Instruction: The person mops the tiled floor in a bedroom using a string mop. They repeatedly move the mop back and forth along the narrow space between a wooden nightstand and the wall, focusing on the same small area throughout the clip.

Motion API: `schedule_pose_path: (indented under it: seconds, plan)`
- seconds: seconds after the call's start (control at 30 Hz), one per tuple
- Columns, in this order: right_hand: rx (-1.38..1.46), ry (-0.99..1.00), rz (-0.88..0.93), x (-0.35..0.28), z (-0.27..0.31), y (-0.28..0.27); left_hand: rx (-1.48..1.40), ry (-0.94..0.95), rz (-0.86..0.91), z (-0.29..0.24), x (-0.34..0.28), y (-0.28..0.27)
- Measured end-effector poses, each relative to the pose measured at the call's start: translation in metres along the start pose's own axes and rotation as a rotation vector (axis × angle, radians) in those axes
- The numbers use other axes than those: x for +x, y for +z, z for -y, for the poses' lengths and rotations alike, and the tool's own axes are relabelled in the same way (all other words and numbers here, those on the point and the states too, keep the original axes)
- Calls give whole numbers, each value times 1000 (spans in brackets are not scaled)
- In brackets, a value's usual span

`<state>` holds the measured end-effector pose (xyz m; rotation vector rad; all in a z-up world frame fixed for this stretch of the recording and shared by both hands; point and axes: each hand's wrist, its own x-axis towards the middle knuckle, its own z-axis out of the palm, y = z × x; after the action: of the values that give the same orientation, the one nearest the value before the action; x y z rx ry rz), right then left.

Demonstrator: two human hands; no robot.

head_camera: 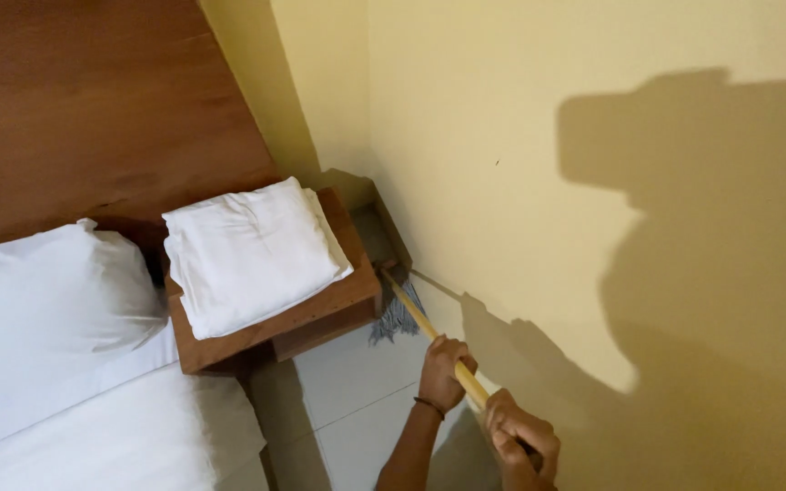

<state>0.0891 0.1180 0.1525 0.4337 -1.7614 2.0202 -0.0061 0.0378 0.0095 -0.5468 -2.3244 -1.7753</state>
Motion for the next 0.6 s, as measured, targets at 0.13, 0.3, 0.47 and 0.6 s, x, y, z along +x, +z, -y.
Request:
schedule_pose_path:
  seconds: [0.13, 0.3, 0.47, 0.6]
  plan:
    - [-57, 77, 113, 5, -58, 0, 57, -160, 31, 74, 14, -1]
    - [-51, 92, 127, 38, -122, 22, 179, -101, -83, 122, 35, -14]
    - [-57, 37, 79, 60, -111, 27, 230, -117, -141, 101, 53, -14]
    - [15, -5, 28, 48, -87, 12, 171, -77, -170, 25, 61, -20]
